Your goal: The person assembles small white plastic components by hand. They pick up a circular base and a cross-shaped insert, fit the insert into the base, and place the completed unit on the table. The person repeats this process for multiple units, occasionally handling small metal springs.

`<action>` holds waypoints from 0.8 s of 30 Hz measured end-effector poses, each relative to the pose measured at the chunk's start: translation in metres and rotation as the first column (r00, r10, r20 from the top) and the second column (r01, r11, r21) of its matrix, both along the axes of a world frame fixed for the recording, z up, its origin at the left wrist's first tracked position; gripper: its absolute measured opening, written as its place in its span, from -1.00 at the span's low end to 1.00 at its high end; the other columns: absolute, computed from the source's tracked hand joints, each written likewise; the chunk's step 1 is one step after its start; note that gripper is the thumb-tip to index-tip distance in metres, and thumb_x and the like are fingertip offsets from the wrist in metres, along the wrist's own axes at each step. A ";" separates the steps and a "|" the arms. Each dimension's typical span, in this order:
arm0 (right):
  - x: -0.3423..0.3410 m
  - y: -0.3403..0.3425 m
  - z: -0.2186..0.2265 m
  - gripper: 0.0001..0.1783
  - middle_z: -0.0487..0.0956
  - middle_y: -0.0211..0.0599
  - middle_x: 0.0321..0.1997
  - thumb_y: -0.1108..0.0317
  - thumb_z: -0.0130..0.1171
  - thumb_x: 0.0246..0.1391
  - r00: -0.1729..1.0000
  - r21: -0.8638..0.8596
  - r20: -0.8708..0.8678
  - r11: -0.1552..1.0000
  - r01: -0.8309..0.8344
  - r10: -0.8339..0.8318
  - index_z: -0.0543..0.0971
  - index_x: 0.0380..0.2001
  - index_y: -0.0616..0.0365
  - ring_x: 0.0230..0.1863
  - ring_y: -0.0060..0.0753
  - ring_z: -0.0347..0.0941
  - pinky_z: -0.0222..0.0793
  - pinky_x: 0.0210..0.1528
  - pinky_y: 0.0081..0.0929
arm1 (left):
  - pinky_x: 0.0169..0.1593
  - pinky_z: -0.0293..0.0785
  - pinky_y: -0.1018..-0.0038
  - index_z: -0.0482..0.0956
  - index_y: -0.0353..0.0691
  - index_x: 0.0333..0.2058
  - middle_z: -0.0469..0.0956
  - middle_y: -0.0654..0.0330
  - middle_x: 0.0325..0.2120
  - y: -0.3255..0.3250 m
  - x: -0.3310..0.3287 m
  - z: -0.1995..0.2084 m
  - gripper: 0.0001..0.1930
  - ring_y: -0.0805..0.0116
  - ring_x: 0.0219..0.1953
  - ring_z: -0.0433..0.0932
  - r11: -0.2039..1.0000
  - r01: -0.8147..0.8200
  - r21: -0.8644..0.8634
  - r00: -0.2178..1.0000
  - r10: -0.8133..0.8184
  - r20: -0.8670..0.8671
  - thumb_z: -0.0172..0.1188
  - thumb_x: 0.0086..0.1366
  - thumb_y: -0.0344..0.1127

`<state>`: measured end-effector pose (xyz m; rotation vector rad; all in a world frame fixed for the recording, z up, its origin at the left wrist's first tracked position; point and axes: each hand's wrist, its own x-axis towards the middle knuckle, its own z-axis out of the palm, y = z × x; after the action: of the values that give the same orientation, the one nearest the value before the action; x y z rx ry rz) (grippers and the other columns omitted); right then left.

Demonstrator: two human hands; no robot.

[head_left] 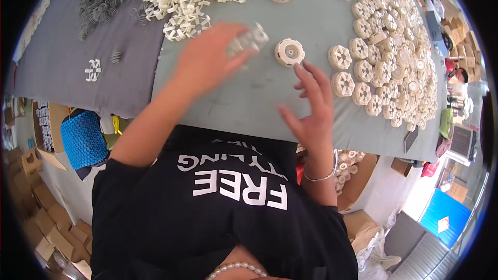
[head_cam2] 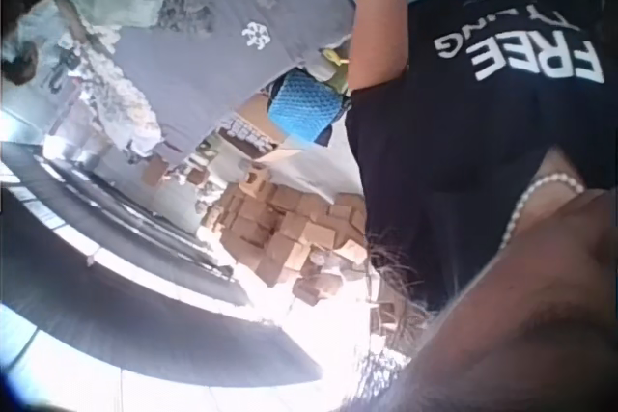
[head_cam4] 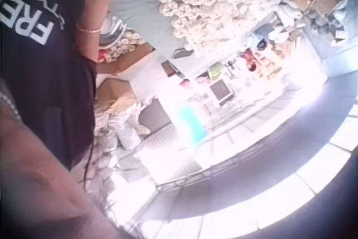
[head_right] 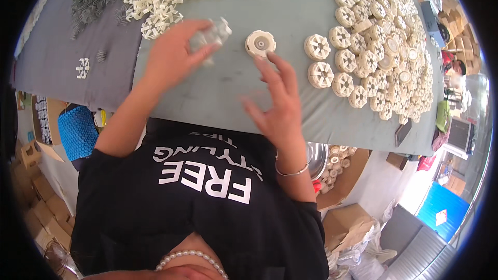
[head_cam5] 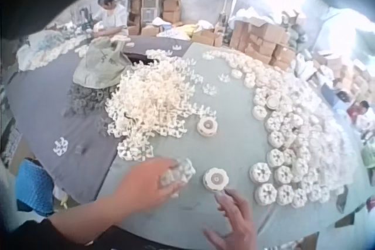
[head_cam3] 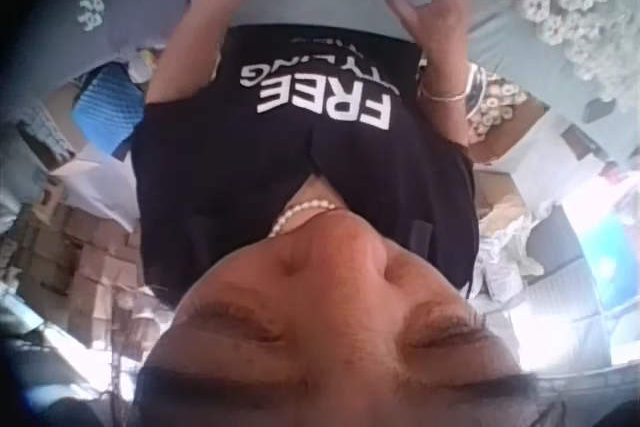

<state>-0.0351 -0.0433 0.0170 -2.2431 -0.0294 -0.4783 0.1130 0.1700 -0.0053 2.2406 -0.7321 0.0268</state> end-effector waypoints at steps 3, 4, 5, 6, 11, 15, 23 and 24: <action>-0.001 0.010 -0.019 -0.37 0.59 -0.13 0.22 0.54 0.48 0.00 0.998 0.012 0.030 0.998 -0.063 0.062 0.64 0.22 0.11 0.00 -0.12 0.63 0.63 0.02 -0.25 | -0.28 0.53 0.47 0.71 -0.20 -0.02 0.69 0.24 -0.30 -0.021 -0.047 0.017 -0.76 0.42 -0.37 0.63 0.966 0.078 -0.246 0.819 -0.203 -0.537 0.36 0.39 -0.29; -0.001 0.006 -0.026 -0.39 0.59 -0.13 0.21 0.54 0.47 0.02 0.996 -0.016 0.010 0.996 -0.085 0.085 0.64 0.20 0.13 0.00 -0.10 0.63 0.63 0.03 -0.24 | -0.30 0.51 0.51 0.71 -0.21 -0.03 0.68 0.25 -0.35 -0.029 -0.057 0.006 -0.77 0.47 -0.40 0.60 0.940 0.105 -0.325 0.805 -0.272 -0.527 0.36 0.39 -0.30; 0.000 0.002 -0.028 -0.42 0.60 -0.13 0.20 0.54 0.45 0.04 0.998 -0.023 -0.004 0.998 -0.056 0.056 0.64 0.18 0.14 0.00 -0.08 0.63 0.62 0.03 -0.24 | -0.32 0.49 0.54 0.71 -0.22 -0.05 0.67 0.26 -0.40 -0.034 -0.063 -0.005 -0.79 0.52 -0.43 0.58 0.906 0.131 -0.403 0.790 -0.341 -0.510 0.36 0.40 -0.31; -0.002 -0.005 -0.029 -0.46 0.60 -0.12 0.19 0.55 0.44 0.06 0.999 -0.036 -0.021 0.999 -0.025 0.024 0.65 0.16 0.16 0.00 -0.06 0.62 0.61 0.04 -0.24 | -0.32 0.49 0.54 0.72 -0.22 -0.07 0.69 0.25 -0.33 -0.036 -0.061 -0.010 -0.80 0.49 -0.43 0.58 0.926 0.186 -0.329 0.888 -0.302 -0.347 0.37 0.39 -0.32; -0.003 -0.029 -0.038 -0.56 0.63 -0.14 0.14 0.59 0.41 0.09 0.978 -0.074 0.137 0.983 0.167 -0.156 0.68 0.08 0.17 -0.05 -0.05 0.62 0.58 0.01 -0.25 | -0.21 0.57 0.43 0.68 -0.16 0.04 0.65 0.18 -0.06 -0.047 -0.054 0.000 -0.66 0.34 -0.22 0.64 0.955 0.147 -0.259 0.956 -0.204 -0.210 0.43 0.31 -0.28; -0.009 -0.047 -0.040 -0.49 0.62 -0.16 0.15 0.50 0.49 0.01 0.944 -0.386 0.301 0.888 0.251 -0.136 0.67 0.09 0.12 0.00 -0.09 0.59 0.54 0.05 -0.21 | 0.16 0.55 0.17 0.58 -0.16 0.14 0.56 0.12 0.12 -0.082 -0.034 -0.009 -0.46 0.06 0.13 0.56 0.983 0.082 -0.166 0.970 -0.041 0.238 0.49 0.19 -0.23; -0.020 -0.044 -0.043 -0.37 0.60 -0.19 0.20 0.03 0.52 0.00 0.995 -0.383 0.017 0.919 0.093 -0.094 0.67 0.12 0.09 0.27 0.01 0.43 0.26 0.37 0.00 | 0.33 0.42 0.15 0.57 -0.14 0.21 0.60 0.09 0.15 -0.080 -0.010 -0.025 -0.36 -0.06 0.24 0.49 0.980 0.196 0.036 0.970 -0.199 0.139 0.51 0.12 -0.27; -0.021 -0.047 -0.048 -0.35 0.59 -0.19 0.21 -0.02 0.53 0.00 0.994 -0.397 -0.031 0.914 0.082 -0.102 0.67 0.11 0.08 0.29 0.01 0.42 0.23 0.39 0.01 | 0.32 0.42 0.15 0.58 -0.14 0.21 0.60 0.09 0.15 -0.071 -0.015 -0.018 -0.36 -0.06 0.23 0.49 0.981 0.188 0.054 0.972 -0.194 0.132 0.51 0.12 -0.28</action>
<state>-0.0565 -0.0907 -0.0313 -2.6640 0.0075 -0.5002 0.0976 0.0988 -0.0234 2.2135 -1.0291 0.0724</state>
